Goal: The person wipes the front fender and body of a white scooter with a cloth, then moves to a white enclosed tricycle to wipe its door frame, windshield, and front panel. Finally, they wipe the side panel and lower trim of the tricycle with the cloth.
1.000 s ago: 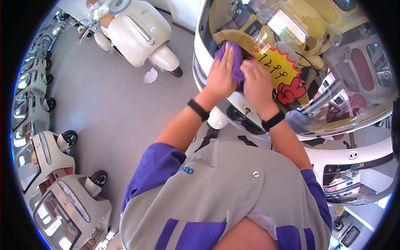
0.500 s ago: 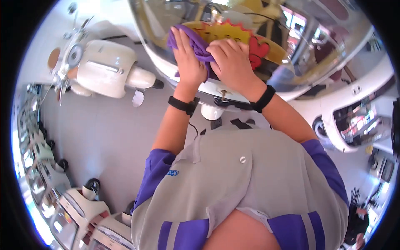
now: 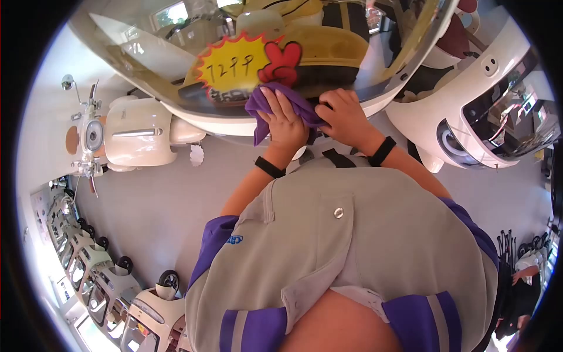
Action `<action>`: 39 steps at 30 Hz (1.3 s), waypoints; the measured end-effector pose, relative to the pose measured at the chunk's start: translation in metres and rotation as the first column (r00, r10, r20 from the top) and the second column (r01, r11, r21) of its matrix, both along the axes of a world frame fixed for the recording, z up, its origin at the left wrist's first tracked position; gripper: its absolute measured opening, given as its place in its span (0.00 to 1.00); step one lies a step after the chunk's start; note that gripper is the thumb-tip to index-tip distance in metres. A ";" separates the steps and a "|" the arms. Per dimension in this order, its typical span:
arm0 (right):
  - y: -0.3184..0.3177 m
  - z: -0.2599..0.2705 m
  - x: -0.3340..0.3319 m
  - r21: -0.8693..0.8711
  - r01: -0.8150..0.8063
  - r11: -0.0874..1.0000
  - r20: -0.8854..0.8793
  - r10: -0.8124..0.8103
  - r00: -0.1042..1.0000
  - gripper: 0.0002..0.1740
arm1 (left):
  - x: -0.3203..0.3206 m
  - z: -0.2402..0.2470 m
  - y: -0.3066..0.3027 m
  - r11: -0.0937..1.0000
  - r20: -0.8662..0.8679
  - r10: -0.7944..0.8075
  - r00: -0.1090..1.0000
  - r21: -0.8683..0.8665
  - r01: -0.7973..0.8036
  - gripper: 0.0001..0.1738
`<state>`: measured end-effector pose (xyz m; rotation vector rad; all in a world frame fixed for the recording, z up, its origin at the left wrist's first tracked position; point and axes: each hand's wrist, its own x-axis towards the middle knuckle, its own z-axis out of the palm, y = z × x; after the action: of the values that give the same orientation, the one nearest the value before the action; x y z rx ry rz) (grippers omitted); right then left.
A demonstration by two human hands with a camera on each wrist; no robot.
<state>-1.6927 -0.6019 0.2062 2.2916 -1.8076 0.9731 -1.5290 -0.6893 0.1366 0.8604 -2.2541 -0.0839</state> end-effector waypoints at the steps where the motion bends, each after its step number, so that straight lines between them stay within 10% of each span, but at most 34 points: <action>1: 0.005 -0.003 -0.009 0.010 0.003 1.000 0.008 -0.003 1.000 0.19 | -0.009 -0.005 0.004 1.000 0.027 0.007 1.000 -0.013 -0.007 0.47; 14: 0.068 -0.021 -0.176 0.023 0.064 0.998 0.088 -0.066 0.994 0.13 | -0.179 0.022 0.064 0.867 0.211 0.122 0.970 -0.498 -0.001 0.29; 21: 0.076 0.001 -0.260 0.061 0.246 0.967 0.328 -0.252 0.910 0.14 | -0.290 0.084 0.064 0.834 0.417 -0.092 0.904 -0.464 0.299 0.31; 28: 0.036 0.064 -0.272 -0.078 0.397 0.914 0.694 -0.236 0.680 0.21 | -0.325 0.160 0.033 0.817 0.137 -0.122 0.983 -0.548 0.178 0.35; 34: 0.049 -0.008 -0.243 0.024 0.424 0.906 0.639 -0.340 0.690 0.25 | -0.290 0.118 0.056 0.837 0.546 -0.176 0.819 -0.354 0.416 0.35; 39: 0.056 -0.027 -0.218 0.157 0.492 0.856 0.666 -0.460 0.587 0.28 | -0.280 0.099 0.046 0.796 0.413 -0.443 0.796 -0.228 0.561 0.33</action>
<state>-1.9108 -0.5456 0.1789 1.2944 -2.4172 1.8597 -1.8086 -0.6431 0.2353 0.0545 -2.6674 0.2232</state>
